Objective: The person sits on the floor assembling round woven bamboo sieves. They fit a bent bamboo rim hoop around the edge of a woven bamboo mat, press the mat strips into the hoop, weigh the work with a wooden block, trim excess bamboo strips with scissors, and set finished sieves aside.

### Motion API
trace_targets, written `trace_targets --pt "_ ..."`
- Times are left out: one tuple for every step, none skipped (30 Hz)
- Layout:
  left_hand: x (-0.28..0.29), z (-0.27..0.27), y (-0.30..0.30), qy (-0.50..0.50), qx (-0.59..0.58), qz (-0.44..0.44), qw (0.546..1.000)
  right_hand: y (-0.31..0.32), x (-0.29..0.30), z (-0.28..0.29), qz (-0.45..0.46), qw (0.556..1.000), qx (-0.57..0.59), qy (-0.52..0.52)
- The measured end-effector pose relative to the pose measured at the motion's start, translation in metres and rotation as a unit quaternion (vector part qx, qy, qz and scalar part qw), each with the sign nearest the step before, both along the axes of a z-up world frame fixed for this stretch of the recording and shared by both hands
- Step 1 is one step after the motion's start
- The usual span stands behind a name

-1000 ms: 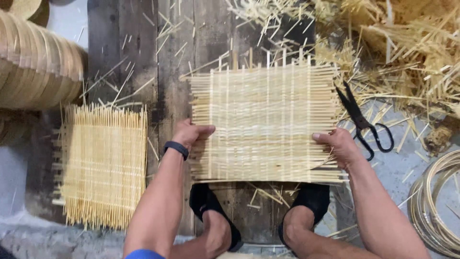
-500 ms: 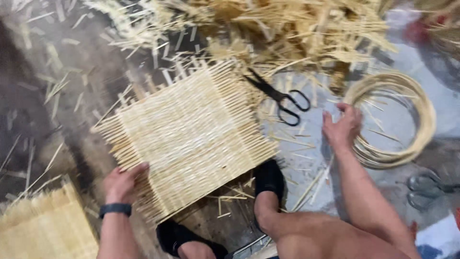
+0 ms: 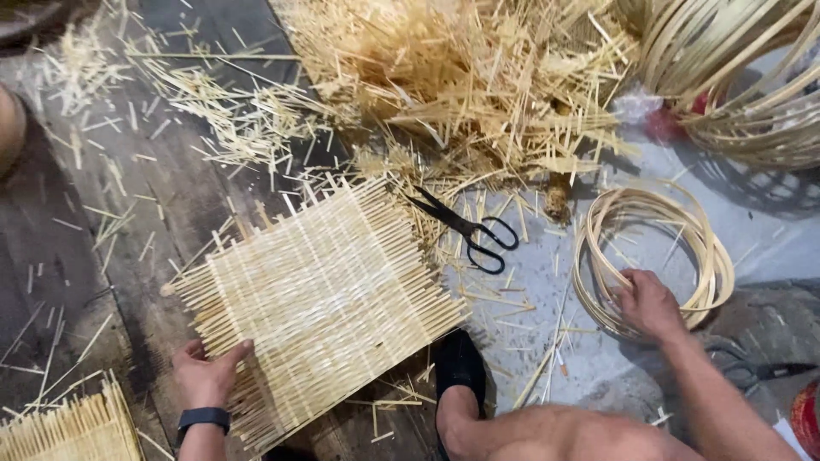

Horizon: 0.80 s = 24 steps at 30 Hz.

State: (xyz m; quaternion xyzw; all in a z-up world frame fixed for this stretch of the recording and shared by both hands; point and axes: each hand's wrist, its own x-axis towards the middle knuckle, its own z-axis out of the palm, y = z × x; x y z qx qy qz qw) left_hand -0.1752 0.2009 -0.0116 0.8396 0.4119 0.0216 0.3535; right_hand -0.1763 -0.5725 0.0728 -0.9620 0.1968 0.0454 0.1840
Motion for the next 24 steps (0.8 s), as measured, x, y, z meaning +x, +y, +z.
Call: trace_targets --pt "0.001 0.004 -0.002 -0.006 0.0 0.003 1.0 -0.007 0.003 0.001 0.003 1.0 0.0 -0.006" --pt "-0.001 0.007 -0.002 -0.009 0.019 -0.008 1.0 -0.012 0.003 0.0 0.031 0.999 -0.016 -0.012" --pt "-0.002 0.01 -0.003 -0.012 0.037 -0.02 0.999 -0.018 0.003 -0.002 0.058 0.998 -0.032 -0.017" --pt "-0.002 0.032 -0.014 -0.013 0.038 -0.017 0.999 -0.023 0.004 -0.005 0.06 0.998 -0.031 -0.019" --pt "-0.001 0.055 -0.026 0.031 0.051 -0.013 0.998 -0.027 0.006 -0.009 0.073 0.995 -0.061 -0.021" --pt "0.0 0.076 -0.038 0.075 0.062 -0.008 0.995 -0.032 0.007 -0.013 0.085 0.992 -0.091 -0.024" --pt "-0.003 0.076 -0.037 0.073 0.063 -0.005 0.995 -0.029 0.01 -0.01 0.088 0.992 -0.09 -0.025" --pt "-0.006 0.076 -0.036 0.1 0.105 -0.028 0.989 -0.027 0.014 -0.006 0.072 0.994 -0.079 -0.006" --pt "-0.008 0.076 -0.036 0.126 0.146 -0.051 0.98 -0.024 0.018 -0.002 0.057 0.996 -0.069 0.013" --pt "-0.01 0.069 -0.034 0.124 0.146 -0.048 0.98 -0.023 0.018 0.005 0.059 0.996 -0.069 0.011" --pt "-0.012 0.062 -0.031 0.121 0.168 -0.045 0.977 -0.021 0.019 0.012 0.032 0.996 -0.07 0.035" --pt "-0.014 0.055 -0.027 0.118 0.191 -0.042 0.974 -0.019 0.02 0.019 0.007 0.996 -0.071 0.06" --pt "-0.013 0.066 -0.029 0.117 0.19 -0.038 0.974 -0.018 0.022 0.026 0.01 0.996 -0.072 0.058" --pt "-0.013 0.077 -0.031 0.092 0.193 -0.024 0.976 -0.017 0.022 0.032 0.009 0.992 -0.12 0.044" --pt "-0.013 0.088 -0.033 0.068 0.196 -0.011 0.978 -0.016 0.022 0.037 0.009 0.985 -0.167 0.03" --pt "-0.007 0.103 -0.036 0.067 0.196 -0.009 0.978 -0.003 0.026 0.056 0.011 0.985 -0.167 0.029" --pt "-0.001 0.118 -0.039 -0.013 0.2 -0.01 0.98 0.009 0.028 0.074 0.066 0.983 -0.161 -0.058" --pt "0.004 0.131 -0.043 -0.094 0.202 -0.009 0.975 0.02 0.031 0.093 0.121 0.97 -0.154 -0.146" --pt "0.016 0.148 -0.06 -0.095 0.202 -0.006 0.975 0.055 0.039 0.129 0.124 0.969 -0.155 -0.148" --pt "0.024 0.165 -0.076 -0.12 0.078 -0.068 0.987 0.09 0.042 0.164 0.237 0.94 -0.098 -0.225" --pt "0.033 0.181 -0.092 -0.143 -0.047 -0.129 0.98 0.124 0.046 0.198 0.344 0.89 -0.037 -0.297" --pt "0.038 0.194 -0.119 -0.138 -0.048 -0.125 0.981 0.151 0.051 0.215 0.348 0.89 -0.034 -0.292" --pt "0.044 0.207 -0.146 -0.177 -0.203 -0.156 0.95 0.178 0.056 0.231 0.449 0.851 -0.038 -0.269" --pt "0.049 0.22 -0.17 -0.211 -0.351 -0.179 0.894 0.208 0.061 0.245 0.545 0.801 -0.037 -0.244"
